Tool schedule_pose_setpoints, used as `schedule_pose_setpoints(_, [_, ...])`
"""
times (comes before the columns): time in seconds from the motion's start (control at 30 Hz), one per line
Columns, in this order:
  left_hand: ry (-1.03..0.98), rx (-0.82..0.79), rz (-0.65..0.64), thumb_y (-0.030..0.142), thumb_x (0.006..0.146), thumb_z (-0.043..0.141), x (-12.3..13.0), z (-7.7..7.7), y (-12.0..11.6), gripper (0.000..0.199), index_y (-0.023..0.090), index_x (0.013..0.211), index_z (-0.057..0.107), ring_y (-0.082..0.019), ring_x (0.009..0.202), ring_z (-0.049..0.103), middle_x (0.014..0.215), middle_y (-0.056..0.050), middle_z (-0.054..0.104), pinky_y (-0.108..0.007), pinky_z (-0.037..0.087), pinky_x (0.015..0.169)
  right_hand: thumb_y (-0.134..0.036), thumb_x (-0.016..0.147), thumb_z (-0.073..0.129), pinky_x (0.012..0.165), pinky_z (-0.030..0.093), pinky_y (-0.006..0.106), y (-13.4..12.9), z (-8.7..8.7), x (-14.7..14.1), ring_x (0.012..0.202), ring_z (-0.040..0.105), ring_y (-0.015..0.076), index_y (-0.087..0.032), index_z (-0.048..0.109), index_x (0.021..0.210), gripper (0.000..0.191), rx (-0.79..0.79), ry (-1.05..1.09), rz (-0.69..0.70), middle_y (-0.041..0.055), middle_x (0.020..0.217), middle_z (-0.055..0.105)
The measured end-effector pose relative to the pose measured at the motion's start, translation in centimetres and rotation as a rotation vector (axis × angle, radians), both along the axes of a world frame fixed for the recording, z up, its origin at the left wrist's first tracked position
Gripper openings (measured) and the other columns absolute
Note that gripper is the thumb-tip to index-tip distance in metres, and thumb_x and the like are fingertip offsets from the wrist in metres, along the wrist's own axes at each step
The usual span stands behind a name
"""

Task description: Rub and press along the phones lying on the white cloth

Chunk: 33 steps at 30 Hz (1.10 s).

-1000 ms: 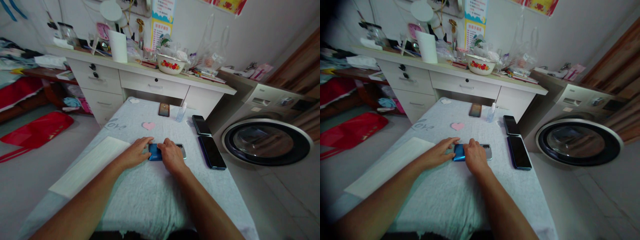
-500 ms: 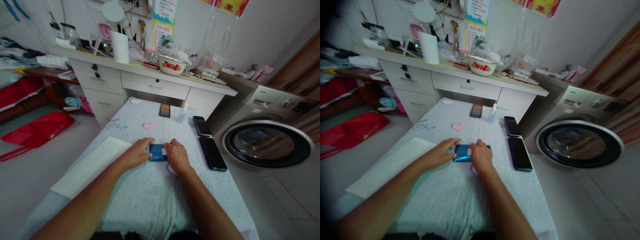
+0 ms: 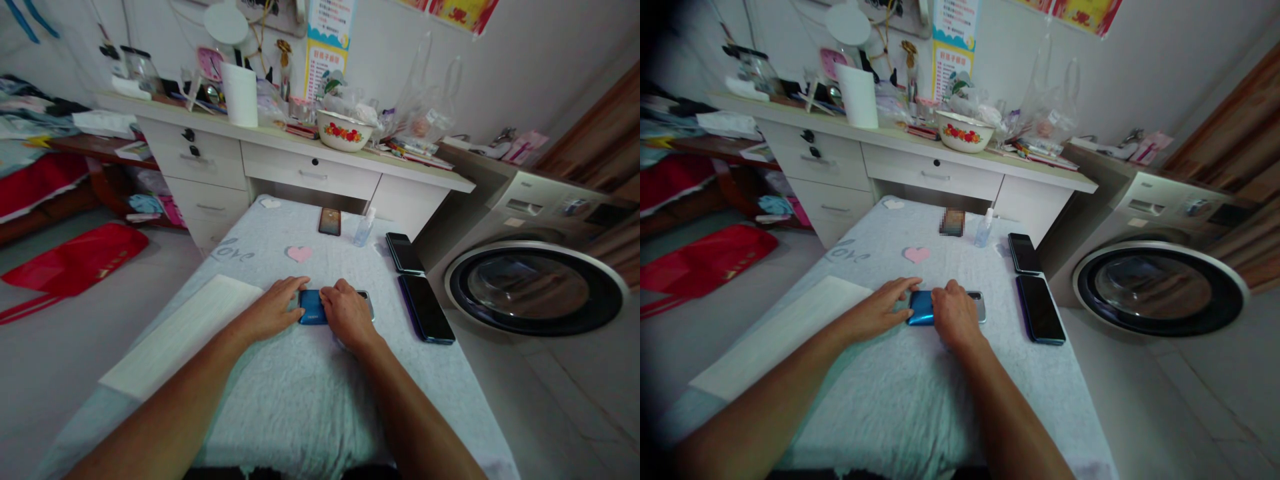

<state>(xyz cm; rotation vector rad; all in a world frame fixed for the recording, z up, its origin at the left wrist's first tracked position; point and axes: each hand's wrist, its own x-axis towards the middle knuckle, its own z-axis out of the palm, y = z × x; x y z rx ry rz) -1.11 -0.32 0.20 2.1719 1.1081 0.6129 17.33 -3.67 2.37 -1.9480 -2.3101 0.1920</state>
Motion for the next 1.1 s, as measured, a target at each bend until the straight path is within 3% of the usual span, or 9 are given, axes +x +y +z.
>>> schedule_pose_setpoints(0.33, [0.011,-0.006,0.016,0.021,0.075,0.055,0.0,-0.1,-0.1,0.059,0.020,0.133,0.043,-0.026,0.110,0.053,0.122,-0.010,0.057,-0.042,0.045,0.093,-0.026,0.098,0.036,0.070,0.038,0.024,0.2,-0.6,0.8,0.081,0.058,0.0138,-0.024,0.064,0.111,0.031,0.004,0.052,0.001,0.0058,0.102,0.056])
schedule_pose_setpoints(0.53, [0.013,0.006,0.003,0.020,0.075,0.054,0.0,0.0,0.0,0.059,0.020,0.133,0.043,-0.026,0.113,0.052,0.124,-0.010,0.056,-0.042,0.044,0.094,-0.019,0.095,0.039,0.076,0.039,0.022,0.0,-0.1,0.9,0.089,0.059,0.0138,-0.027,0.060,0.118,0.032,0.050,0.079,0.006,0.0048,0.103,0.059])
schedule_pose_setpoints(0.8, [0.014,0.001,-0.001,0.020,0.075,0.055,-0.1,0.0,0.0,0.059,0.020,0.133,0.043,-0.027,0.114,0.052,0.124,-0.011,0.056,-0.044,0.044,0.096,-0.023,0.097,0.037,0.070,0.038,0.025,0.1,0.2,0.2,0.089,0.058,0.0163,-0.032,0.058,0.118,0.031,0.049,-0.031,-0.016,0.0039,0.102,0.058])
schedule_pose_setpoints(1.1, [-0.012,0.030,-0.004,0.019,0.075,0.054,0.0,-0.6,0.2,0.059,0.021,0.132,0.043,-0.026,0.115,0.051,0.124,-0.010,0.056,-0.045,0.042,0.098,-0.034,0.100,0.034,0.068,0.037,0.026,0.4,-0.4,-0.6,0.089,0.056,0.0173,-0.026,0.060,0.110,0.029,0.069,-0.063,0.006,0.0044,0.097,0.056])
